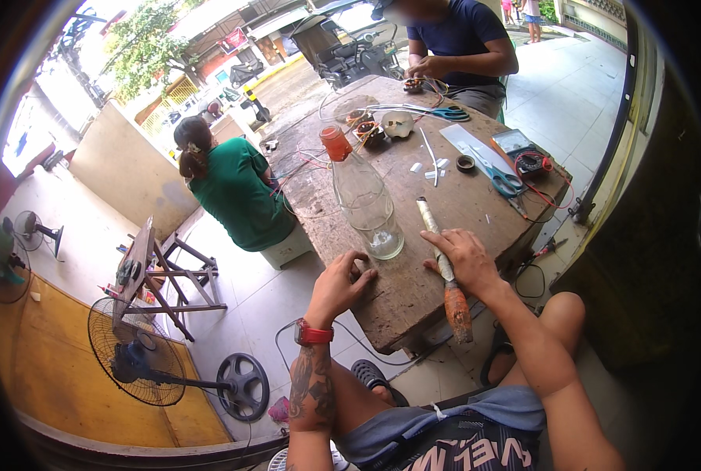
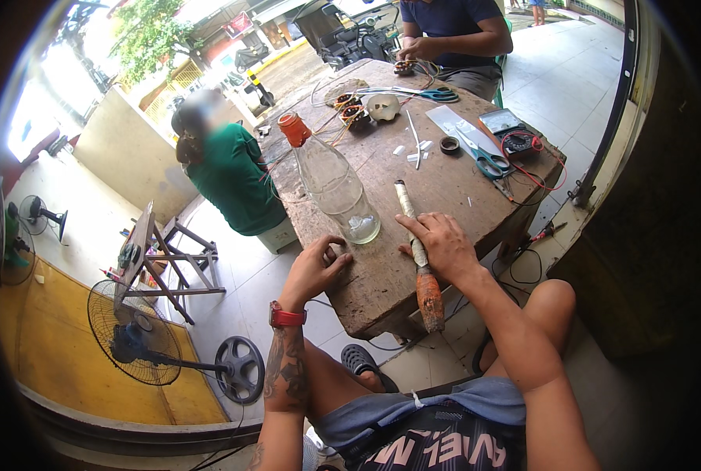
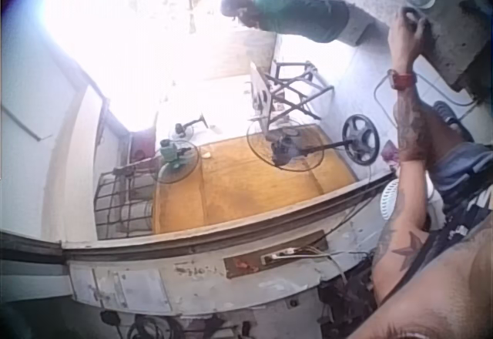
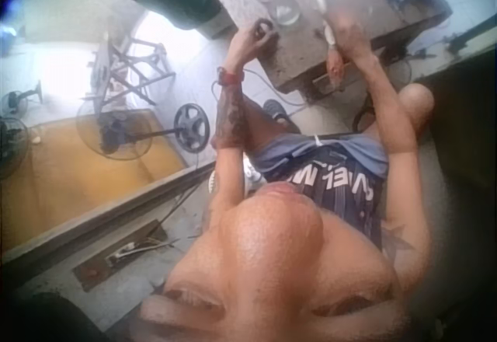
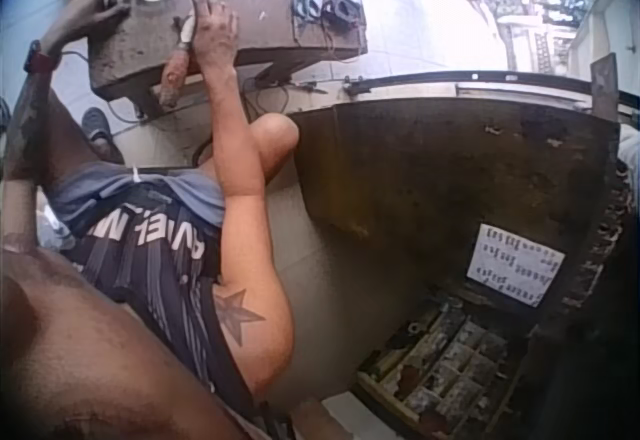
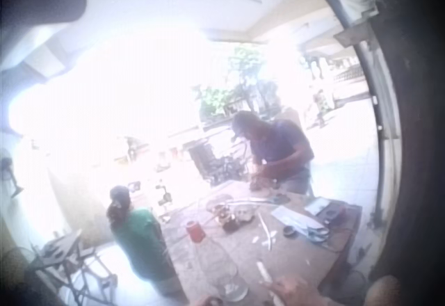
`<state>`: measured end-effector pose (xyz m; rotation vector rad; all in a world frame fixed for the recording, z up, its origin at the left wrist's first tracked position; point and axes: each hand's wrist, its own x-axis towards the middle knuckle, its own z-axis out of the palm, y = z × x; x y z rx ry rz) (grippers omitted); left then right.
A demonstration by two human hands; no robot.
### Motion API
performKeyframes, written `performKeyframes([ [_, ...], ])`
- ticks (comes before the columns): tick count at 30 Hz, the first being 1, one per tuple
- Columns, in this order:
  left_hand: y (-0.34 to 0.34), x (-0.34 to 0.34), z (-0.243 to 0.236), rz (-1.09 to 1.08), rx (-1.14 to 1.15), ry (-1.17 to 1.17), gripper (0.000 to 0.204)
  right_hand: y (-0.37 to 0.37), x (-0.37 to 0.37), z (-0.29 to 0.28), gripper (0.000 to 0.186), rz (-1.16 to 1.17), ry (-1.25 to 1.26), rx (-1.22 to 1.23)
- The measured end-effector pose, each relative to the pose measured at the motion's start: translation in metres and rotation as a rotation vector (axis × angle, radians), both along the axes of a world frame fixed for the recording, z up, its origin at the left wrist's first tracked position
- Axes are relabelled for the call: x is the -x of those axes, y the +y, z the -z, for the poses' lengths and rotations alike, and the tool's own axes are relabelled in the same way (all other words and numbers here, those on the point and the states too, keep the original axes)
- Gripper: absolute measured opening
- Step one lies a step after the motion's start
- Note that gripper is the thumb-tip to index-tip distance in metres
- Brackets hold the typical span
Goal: The person works on a small electrical component with copper windings, using a hammer to tap it, then uses scissors to trim wires and connects multimeter probes to test the component. The person handles the component repeatedly and adjusts wires throughout the clip.
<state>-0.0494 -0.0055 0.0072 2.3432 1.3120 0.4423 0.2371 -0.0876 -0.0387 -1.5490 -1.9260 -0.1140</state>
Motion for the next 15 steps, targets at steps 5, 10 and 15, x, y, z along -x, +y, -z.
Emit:
performKeyframes([
  [5,0.0,0.0003,0.0006,0.0,0.003,-0.001,0.041,-0.0002,0.0002,-0.0001,0.058,0.005,-0.003,0.017],
  [10,-0.0002,0.0002,0.0025,0.006,-0.008,-0.055,0.043,-0.0011,0.0001,-0.0015,0.058,0.0,0.003,0.015],
  [15,-0.0002,0.0002,0.0016,0.007,-0.012,-0.021,0.041,-0.0008,0.0005,-0.0015,0.058,0.001,0.001,0.01],
])
